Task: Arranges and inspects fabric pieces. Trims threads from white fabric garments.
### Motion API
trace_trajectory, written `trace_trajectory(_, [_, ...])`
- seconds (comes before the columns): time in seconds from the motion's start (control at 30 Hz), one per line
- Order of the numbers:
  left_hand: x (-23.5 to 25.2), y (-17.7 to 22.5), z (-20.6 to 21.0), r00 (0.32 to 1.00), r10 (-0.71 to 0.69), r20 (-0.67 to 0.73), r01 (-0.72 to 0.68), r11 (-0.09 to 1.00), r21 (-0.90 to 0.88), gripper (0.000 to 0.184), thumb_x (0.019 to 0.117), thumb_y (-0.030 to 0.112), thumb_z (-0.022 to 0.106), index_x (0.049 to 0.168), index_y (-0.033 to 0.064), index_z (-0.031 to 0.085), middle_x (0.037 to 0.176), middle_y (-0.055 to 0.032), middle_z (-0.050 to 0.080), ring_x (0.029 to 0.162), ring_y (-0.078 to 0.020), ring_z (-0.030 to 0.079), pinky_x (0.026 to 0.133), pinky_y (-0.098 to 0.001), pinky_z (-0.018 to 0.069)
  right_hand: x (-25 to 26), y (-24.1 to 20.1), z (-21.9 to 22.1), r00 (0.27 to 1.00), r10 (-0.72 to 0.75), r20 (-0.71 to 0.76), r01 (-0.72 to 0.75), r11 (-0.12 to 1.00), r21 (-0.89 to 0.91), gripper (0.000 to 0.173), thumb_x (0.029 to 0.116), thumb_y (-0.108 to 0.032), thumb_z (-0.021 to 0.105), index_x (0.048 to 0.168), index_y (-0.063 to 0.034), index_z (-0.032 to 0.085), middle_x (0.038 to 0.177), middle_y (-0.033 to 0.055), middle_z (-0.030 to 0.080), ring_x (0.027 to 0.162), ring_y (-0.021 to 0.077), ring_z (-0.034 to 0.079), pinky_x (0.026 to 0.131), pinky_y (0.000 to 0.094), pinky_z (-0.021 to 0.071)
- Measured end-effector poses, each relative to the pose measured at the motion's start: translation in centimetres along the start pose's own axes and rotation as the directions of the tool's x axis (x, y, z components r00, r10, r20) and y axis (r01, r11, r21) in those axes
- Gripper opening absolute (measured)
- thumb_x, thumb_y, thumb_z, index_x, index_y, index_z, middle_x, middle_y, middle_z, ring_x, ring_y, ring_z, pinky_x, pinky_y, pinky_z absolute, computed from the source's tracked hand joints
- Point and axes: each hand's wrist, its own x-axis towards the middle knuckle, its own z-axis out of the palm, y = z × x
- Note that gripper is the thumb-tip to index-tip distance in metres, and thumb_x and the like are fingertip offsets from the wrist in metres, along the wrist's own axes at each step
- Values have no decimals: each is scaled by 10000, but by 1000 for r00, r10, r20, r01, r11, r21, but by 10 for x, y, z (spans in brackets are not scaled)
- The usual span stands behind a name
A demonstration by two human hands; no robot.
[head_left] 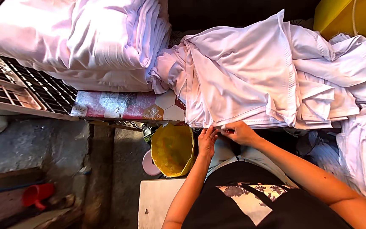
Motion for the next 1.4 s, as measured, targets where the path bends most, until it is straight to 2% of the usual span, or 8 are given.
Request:
trace_trajectory(0.1, [-1,-3,2,999,31,-8,-30,999,24,113,1072,84,497,1151,14,537,928,-74,679,749,-94,679,647,-202,550,26,-2,4,979,-27,-201,-16,978,-209,102,928,-92,696,949,3,725,828,201,705,816,403,702,706,612,525])
trace_trajectory(0.23, [1,-3,1,999,47,9,-48,998,38,123,1073,64,481,1175,9,523,912,-68,664,726,-86,662,641,-196,545,34,-1,13,989,-64,-135,20,953,-303,103,908,-87,690,904,16,687,803,202,688,804,402,699,690,592,519])
trace_trajectory(0.4, [-1,-1,-3,994,-2,112,3,1000,-8,249,1109,124,390,1122,-33,584,886,-95,723,792,-135,712,764,-267,582,-1,5,21,989,81,125,-72,994,-79,278,1002,-185,588,1138,29,701,1027,214,714,1013,355,682,932,543,501])
trace_trajectory(0.7, [-8,7,2,997,-39,65,36,998,53,280,1101,189,459,1017,-7,640,815,-63,715,686,-86,678,667,-208,564,-26,31,21,991,124,44,-131,912,389,182,978,-187,633,1006,-16,690,795,-25,600,688,-1,512,675,201,439])
trace_trajectory(0.83, [-12,11,-1,996,9,94,-34,962,272,401,1107,238,453,903,-11,692,698,-8,664,579,-45,591,570,-182,495,-35,46,16,983,184,-12,-152,846,511,149,994,-174,617,911,-58,661,682,-97,507,577,-31,438,574,174,384])
trace_trajectory(1.07, [-6,12,-7,840,493,226,-451,405,795,274,1074,199,500,1013,22,701,642,26,630,553,-64,578,588,-275,505,-37,46,14,977,211,-24,-164,823,545,141,1004,-167,614,898,-81,651,662,-105,491,550,-28,422,548,165,368])
trace_trajectory(1.23, [-7,16,6,762,529,373,-465,46,884,334,1004,315,620,1006,12,760,719,-96,714,668,-254,697,691,-502,554,-39,52,15,976,215,-22,-172,835,523,156,1005,-177,614,895,-74,652,661,-99,484,554,-21,420,554,175,368])
trace_trajectory(1.4, [-9,19,29,824,415,385,-341,-179,923,398,1029,331,575,944,-21,739,830,-199,729,842,-393,726,757,-584,534,-44,54,13,967,252,-45,-188,818,544,146,1011,-156,602,921,-62,669,658,-105,489,547,-30,416,547,164,365])
